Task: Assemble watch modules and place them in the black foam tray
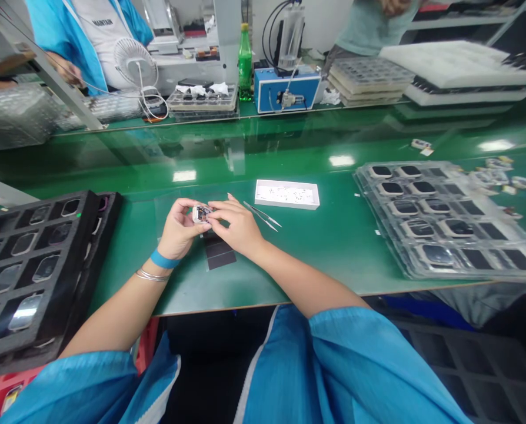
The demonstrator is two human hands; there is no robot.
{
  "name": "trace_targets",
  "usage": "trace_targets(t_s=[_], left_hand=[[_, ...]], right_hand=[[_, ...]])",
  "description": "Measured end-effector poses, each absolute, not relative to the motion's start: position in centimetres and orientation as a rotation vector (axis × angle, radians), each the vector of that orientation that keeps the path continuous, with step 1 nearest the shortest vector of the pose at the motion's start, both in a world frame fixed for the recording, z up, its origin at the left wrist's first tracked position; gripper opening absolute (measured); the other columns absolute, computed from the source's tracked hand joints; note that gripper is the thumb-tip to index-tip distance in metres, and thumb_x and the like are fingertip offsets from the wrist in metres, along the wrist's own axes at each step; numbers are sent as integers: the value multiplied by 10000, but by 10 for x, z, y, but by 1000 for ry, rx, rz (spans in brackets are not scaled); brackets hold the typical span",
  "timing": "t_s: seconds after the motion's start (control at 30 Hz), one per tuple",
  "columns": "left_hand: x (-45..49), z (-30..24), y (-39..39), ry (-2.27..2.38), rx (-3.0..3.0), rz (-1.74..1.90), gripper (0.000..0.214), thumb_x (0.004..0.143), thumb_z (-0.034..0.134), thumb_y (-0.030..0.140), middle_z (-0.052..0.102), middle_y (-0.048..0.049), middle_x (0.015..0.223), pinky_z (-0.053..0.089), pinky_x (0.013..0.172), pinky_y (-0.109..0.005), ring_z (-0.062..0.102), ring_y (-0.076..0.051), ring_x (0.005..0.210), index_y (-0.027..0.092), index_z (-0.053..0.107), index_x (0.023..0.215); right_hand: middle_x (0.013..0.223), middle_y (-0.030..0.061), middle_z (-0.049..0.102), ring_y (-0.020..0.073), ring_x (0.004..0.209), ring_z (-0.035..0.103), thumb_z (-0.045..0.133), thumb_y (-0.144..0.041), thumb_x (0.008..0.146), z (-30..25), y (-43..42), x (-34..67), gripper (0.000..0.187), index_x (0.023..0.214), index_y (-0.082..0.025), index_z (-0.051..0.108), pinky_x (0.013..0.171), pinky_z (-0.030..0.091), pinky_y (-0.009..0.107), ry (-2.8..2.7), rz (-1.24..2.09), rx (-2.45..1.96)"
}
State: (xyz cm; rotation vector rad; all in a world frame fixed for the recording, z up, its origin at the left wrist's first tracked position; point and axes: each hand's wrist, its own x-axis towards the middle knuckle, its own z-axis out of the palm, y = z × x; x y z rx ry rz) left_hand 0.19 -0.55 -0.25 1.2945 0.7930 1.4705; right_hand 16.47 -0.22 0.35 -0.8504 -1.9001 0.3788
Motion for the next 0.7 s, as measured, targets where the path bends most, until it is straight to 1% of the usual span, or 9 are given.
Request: trace_targets(t_s=[0.13,0.27,0.43,0.6,0.7], left_hand=[[3,-4,-5,809,1301,1464,536,507,927,249,648,14,923,557,774,-252,658,-120,844,207,571,905],[3,-4,-5,820,1284,1466,557,472,938,245,643,16,909,556,752,-242,653,-117,831,204,579,896],[1,-4,-4,814,1291,1473,550,490,933,243,644,19,917,556,746,-234,657,-111,825,207,575,906],[1,-4,-4,825,1308,1489,545,493,935,275,647,13,919,563,751,-242,661,-119,836,207,585,905],[2,-5,-5,825,1321,1498,561,467,944,276,647,11,926,566,757,-242,658,-119,850,209,600,904]], right_hand=[[1074,59,744,191,1019,704,623,-208,840,2,-1,164,108,811,-222,726,1122,422,487,-1922,332,-839],[1033,43,752,182,967,715,610,-181,823,1,1,165,124,794,-228,721,1119,431,484,-1925,296,-845],[1084,51,742,181,1011,707,631,-200,827,3,2,166,109,854,-217,735,1113,442,463,-1930,349,-815],[1100,38,737,179,1015,705,623,-215,848,2,2,166,117,845,-231,740,1121,436,465,-1940,367,-839],[1087,43,741,182,1009,706,620,-191,841,0,2,166,124,831,-225,739,1117,440,466,-1930,351,-831]])
